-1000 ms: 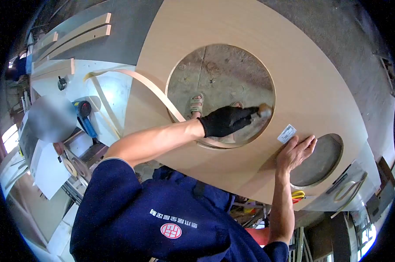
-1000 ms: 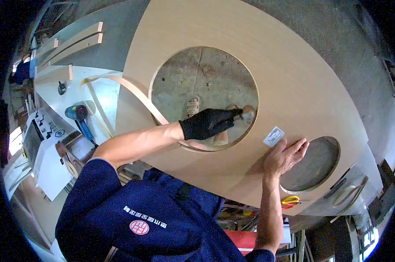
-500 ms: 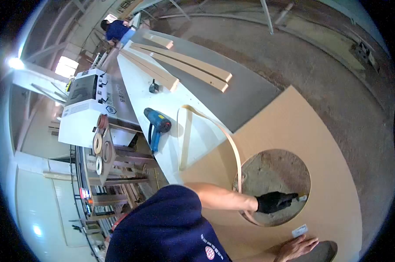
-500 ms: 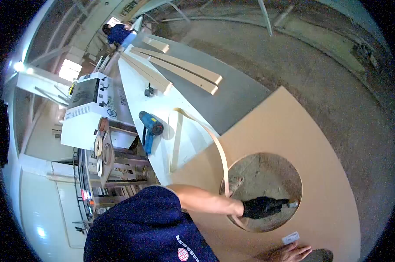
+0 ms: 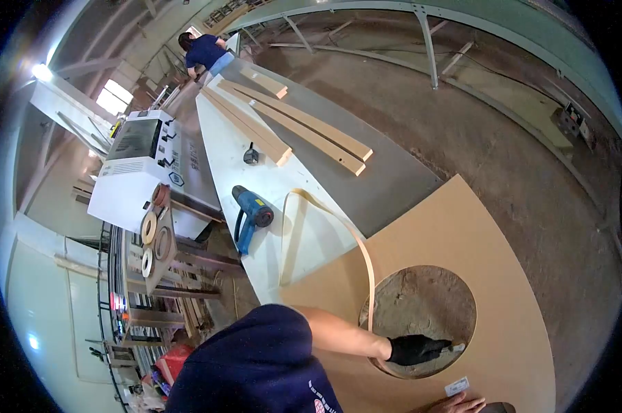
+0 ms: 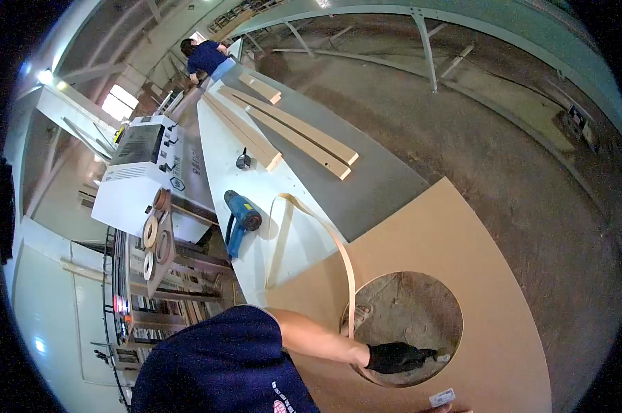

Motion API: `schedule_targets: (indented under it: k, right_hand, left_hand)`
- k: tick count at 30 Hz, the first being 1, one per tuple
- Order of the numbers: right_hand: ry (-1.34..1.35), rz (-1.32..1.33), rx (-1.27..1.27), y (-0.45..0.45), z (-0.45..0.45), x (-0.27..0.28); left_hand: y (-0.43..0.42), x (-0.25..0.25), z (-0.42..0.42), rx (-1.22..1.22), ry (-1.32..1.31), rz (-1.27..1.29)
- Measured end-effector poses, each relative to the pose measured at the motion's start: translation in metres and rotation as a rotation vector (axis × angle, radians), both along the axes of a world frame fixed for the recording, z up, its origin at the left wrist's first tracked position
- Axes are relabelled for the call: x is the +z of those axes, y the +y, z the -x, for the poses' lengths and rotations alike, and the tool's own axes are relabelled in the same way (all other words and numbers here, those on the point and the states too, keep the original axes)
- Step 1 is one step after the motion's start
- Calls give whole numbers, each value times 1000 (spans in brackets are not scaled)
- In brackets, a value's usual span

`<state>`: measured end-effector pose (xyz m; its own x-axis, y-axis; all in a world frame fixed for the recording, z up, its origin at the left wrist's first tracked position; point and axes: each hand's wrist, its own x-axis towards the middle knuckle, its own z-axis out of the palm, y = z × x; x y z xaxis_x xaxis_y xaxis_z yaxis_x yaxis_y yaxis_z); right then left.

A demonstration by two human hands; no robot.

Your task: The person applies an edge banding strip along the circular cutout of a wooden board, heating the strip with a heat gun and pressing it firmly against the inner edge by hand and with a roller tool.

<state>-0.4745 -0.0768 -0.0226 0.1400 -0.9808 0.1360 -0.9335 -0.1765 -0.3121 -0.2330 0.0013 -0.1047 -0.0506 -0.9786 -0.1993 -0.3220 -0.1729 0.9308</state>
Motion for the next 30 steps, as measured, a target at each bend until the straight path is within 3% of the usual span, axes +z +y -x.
schedule_targets:
  k: [11, 13, 16, 17, 19, 22, 24, 28, 29, 30]
  right_hand:
    - [12, -41, 2, 1, -1, 2]
    - [27, -46, 2, 0, 2, 1]
    - [16, -41, 7, 2, 3, 0]
    - [23, -50, -2, 2, 5, 0]
    - [27, -69, -22, 3, 4, -2]
    - [22, -54, -22, 2, 9, -5]
    - [28, -42, -14, 4, 8, -5]
    - [11, -27, 4, 2, 7, -5]
    - [13, -34, -2, 2, 6, -3]
    - [15, -42, -7, 3, 3, -2]
  left_hand:
    - [3, 1, 2, -14, -83, -39]
    - [-1, -7, 4, 99, -14, 99]
    - [10, -14, 4, 43, 28, 120]
    - [23, -31, 8, -83, -161, 246]
    - [25, -40, 8, -113, -179, 302]
    - [10, -32, 5, -2, -128, 278]
    - [-9, 3, -6, -37, -211, 26]
    - [33, -94, 28, -348, -338, 102]
    - [33, -80, 23, -197, -355, 333]
    - [26, -59, 18, -101, -275, 314]
